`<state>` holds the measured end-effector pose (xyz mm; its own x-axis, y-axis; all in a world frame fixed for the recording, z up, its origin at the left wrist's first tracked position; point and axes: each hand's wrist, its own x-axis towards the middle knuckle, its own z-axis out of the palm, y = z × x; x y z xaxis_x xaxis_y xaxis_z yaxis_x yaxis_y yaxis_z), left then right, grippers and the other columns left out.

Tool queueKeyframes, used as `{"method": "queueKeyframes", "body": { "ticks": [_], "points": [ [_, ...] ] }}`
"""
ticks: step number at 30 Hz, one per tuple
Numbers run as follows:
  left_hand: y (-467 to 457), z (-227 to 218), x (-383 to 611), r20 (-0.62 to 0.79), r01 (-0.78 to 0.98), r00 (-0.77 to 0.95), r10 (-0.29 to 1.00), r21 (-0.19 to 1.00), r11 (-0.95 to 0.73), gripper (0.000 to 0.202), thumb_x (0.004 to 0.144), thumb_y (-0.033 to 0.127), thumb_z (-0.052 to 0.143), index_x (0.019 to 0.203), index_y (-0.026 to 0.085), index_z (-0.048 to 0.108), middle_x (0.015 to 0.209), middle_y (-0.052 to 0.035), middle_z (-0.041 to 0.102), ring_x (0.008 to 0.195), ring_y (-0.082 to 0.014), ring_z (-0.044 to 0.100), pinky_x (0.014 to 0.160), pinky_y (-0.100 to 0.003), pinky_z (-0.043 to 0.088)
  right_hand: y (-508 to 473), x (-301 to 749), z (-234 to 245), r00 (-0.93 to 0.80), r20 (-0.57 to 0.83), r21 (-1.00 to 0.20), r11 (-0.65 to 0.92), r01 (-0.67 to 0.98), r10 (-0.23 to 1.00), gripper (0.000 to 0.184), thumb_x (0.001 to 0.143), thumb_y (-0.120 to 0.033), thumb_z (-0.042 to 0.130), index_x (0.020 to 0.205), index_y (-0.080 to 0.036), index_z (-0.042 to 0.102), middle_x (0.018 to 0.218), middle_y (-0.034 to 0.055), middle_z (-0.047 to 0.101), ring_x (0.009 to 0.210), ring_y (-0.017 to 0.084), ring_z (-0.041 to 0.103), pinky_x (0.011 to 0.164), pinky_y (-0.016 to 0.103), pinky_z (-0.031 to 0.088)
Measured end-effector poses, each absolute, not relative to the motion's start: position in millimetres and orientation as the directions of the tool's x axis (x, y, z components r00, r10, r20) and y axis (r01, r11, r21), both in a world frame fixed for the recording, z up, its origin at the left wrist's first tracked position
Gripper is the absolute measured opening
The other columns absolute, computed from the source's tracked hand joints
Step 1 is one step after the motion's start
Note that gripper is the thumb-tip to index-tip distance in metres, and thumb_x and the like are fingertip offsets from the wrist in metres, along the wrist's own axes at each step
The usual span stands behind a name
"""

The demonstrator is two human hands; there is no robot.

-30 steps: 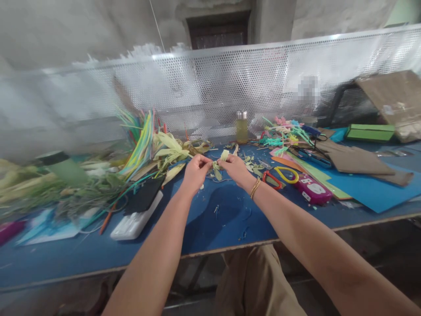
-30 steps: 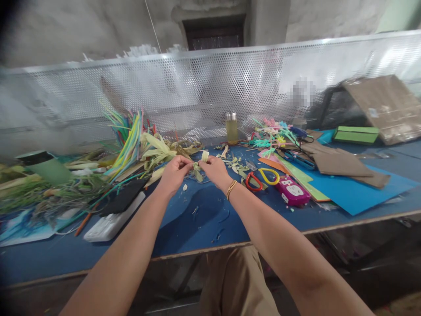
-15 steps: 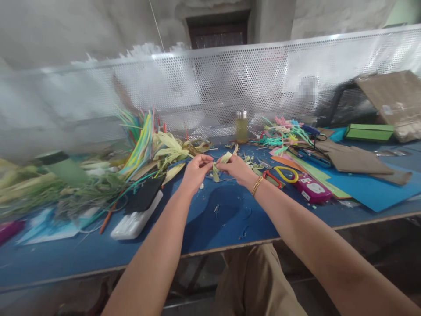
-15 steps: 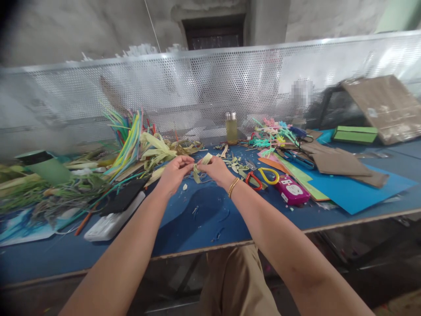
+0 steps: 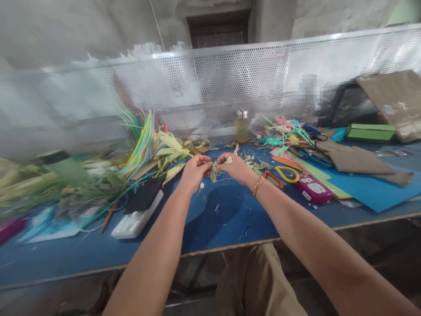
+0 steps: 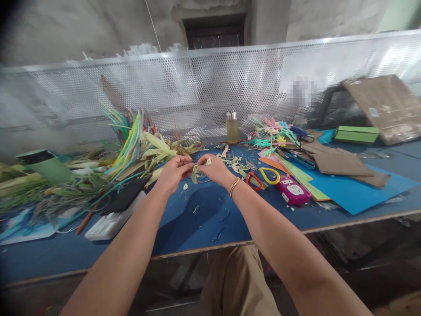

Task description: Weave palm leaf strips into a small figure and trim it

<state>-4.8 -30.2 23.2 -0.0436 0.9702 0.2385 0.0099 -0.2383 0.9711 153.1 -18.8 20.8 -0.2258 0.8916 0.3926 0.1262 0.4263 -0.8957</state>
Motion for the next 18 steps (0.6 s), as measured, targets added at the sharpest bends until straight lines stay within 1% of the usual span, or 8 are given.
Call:
{"method": "queueKeyframes", "body": {
  "ticks": [3, 6, 8, 11, 13, 15, 18],
  "points": [
    [-29.3, 21.1, -3.3, 0.191, -0.011, -0.051, 0.98, 0.981, -0.192, 0.026, 0.063, 0.023, 0.073, 0.084, 0.017, 0.06, 0.069, 0.0013, 0.06, 0.059, -0.0104, 0.056, 0.056, -0.023, 0.047, -16.2, 151.6, 19.2, -0.228, 0.328, -0.938, 0.344, 0.037, 0.917, 0.012, 0.063, -0.022, 0.063, 0.073, -0.016, 0.058, 0.059, -0.0046, 0.052, 0.055, 0.009, 0.045, 0.053, 0.023, 0.036],
    [-27.8, 18.3, -2.2, 0.137, -0.018, 0.03, 0.99, 0.991, -0.136, 0.022, 0.065, 0.025, 0.072, 0.083, 0.016, 0.063, 0.07, -0.0008, 0.061, 0.061, -0.0111, 0.057, 0.058, -0.024, 0.047, -15.4, 150.8, 19.3, -0.21, 0.299, -0.954, 0.3, -0.03, 0.931, 0.01, 0.063, -0.021, 0.062, 0.069, -0.016, 0.057, 0.053, -0.0059, 0.048, 0.05, 0.008, 0.041, 0.05, 0.023, 0.032],
    [-27.0, 17.1, -2.2, 0.119, -0.032, 0.08, 0.99, 0.993, -0.117, 0.022, 0.065, 0.028, 0.073, 0.081, 0.016, 0.064, 0.071, -0.0016, 0.062, 0.062, -0.0111, 0.058, 0.06, -0.024, 0.048, -15.9, 150.9, 20.2, -0.191, 0.297, -0.955, 0.293, -0.052, 0.935, 0.01, 0.063, -0.021, 0.063, 0.069, -0.016, 0.056, 0.053, -0.0056, 0.049, 0.051, 0.007, 0.042, 0.05, 0.023, 0.033],
    [-26.2, 17.1, -3.0, 0.131, -0.083, 0.064, 0.989, 0.989, -0.125, 0.024, 0.061, 0.025, 0.077, 0.078, 0.015, 0.064, 0.071, 0.0001, 0.061, 0.06, -0.0086, 0.056, 0.062, -0.023, 0.048, -17.5, 151.6, 21.5, -0.187, 0.296, -0.955, 0.282, -0.095, 0.937, 0.018, 0.063, -0.024, 0.067, 0.076, -0.016, 0.057, 0.057, -0.0056, 0.051, 0.054, 0.008, 0.045, 0.055, 0.024, 0.038],
    [-26.1, 17.9, -3.4, 0.134, -0.132, 0.03, 0.991, 0.983, -0.129, 0.025, 0.059, 0.023, 0.078, 0.077, 0.015, 0.063, 0.07, 0.0011, 0.06, 0.06, -0.0079, 0.056, 0.064, -0.023, 0.049, -18.7, 152.1, 21.7, -0.22, 0.322, -0.947, 0.308, -0.097, 0.921, 0.027, 0.062, -0.027, 0.07, 0.084, -0.017, 0.058, 0.065, -0.004, 0.055, 0.061, 0.01, 0.05, 0.061, 0.026, 0.042],
    [-26.3, 18.8, -3.4, 0.123, -0.17, 0.016, 0.992, 0.978, -0.119, 0.026, 0.058, 0.021, 0.078, 0.077, 0.014, 0.062, 0.068, 0.0016, 0.06, 0.06, -0.0081, 0.057, 0.065, -0.023, 0.05, -19.6, 152.4, 21.1, -0.266, 0.382, -0.922, 0.385, -0.041, 0.885, 0.033, 0.06, -0.027, 0.073, 0.088, -0.018, 0.059, 0.075, -0.0017, 0.059, 0.07, 0.012, 0.054, 0.067, 0.027, 0.045],
    [-27.6, 19.9, -2.9, 0.097, -0.185, 0.015, 0.995, 0.978, -0.092, 0.029, 0.057, 0.021, 0.079, 0.077, 0.015, 0.059, 0.068, 0.0017, 0.06, 0.059, -0.0084, 0.057, 0.063, -0.024, 0.05, -20.1, 152.1, 19.2, -0.291, 0.456, -0.87, 0.49, 0.057, 0.841, 0.029, 0.061, -0.024, 0.071, 0.086, -0.018, 0.058, 0.079, -0.0018, 0.058, 0.072, 0.012, 0.053, 0.069, 0.026, 0.045]
  ]
}}
